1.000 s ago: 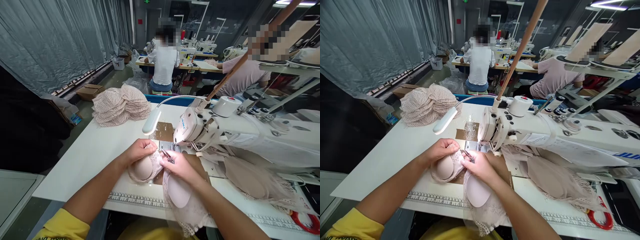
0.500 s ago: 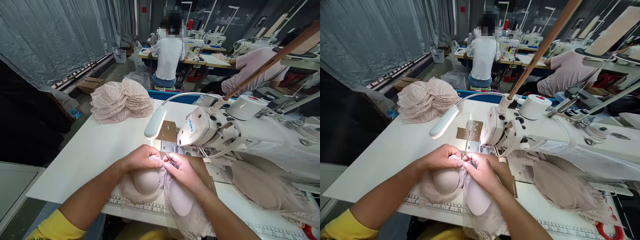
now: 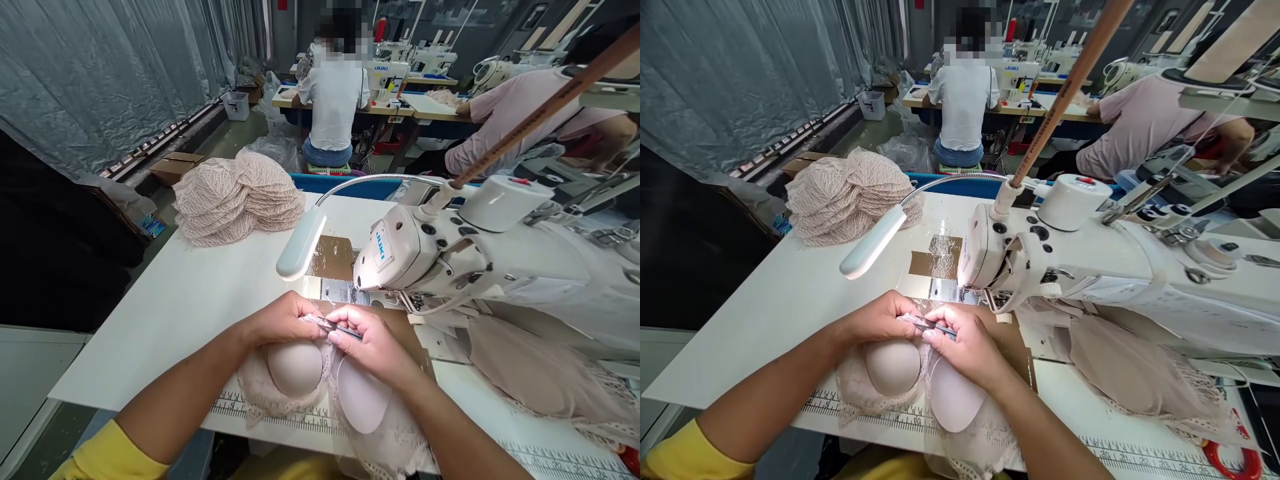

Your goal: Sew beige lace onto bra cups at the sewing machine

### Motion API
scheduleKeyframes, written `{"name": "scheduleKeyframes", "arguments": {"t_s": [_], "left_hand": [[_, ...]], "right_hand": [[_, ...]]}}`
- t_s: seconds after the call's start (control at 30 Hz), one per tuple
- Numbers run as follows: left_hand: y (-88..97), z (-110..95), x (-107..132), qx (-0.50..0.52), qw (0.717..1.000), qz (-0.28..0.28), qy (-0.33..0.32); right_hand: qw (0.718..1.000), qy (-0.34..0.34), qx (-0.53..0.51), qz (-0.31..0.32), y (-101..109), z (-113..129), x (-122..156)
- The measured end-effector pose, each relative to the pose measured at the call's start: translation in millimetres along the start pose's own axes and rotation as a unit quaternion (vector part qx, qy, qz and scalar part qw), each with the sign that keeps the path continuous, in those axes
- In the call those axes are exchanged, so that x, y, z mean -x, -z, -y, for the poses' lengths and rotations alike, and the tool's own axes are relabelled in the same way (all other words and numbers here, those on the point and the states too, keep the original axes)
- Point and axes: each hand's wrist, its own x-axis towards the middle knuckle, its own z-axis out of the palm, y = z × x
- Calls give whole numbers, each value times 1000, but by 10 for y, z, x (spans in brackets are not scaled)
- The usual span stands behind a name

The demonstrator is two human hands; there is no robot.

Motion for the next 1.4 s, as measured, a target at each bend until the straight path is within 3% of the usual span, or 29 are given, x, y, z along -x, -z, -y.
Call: {"name": "scheduleKeyframes", "arguments": {"t_s": [0.27, 0.4, 0.5, 0.57, 0.63, 0.73, 0.83, 1.03, 1.23, 1.4], "left_hand": [[-14, -3, 6, 3, 1000, 2, 0], [-37, -11, -12, -4, 1000, -2, -3], [7, -24, 0, -33, 999, 25, -24], [99, -29, 43, -75, 995, 59, -18], [230, -29, 112, -123, 989, 85, 13], [416, -36, 220, -161, 983, 75, 50], [486, -60, 273, -151, 987, 41, 40], [287, -98, 222, -79, 997, 4, -25], [113, -62, 113, -53, 997, -51, -19], [55, -51, 74, 2, 999, -37, 6]], "right_hand": [[999, -11, 4, -38, -29, 23, -8], [993, -37, -84, -73, -64, -83, -23], [991, -67, -117, -25, -91, -104, -44], [994, -76, -75, -4, -78, -83, -52], [997, -77, -7, -21, -34, -49, -53], [995, -73, 63, 28, 38, -1, -45], [992, -73, 43, 95, 40, 9, -43], [994, -83, -74, 7, -109, -53, -60], [995, -41, -78, -42, -142, -40, -39], [994, -34, -87, -48, -127, -10, -26]]}}
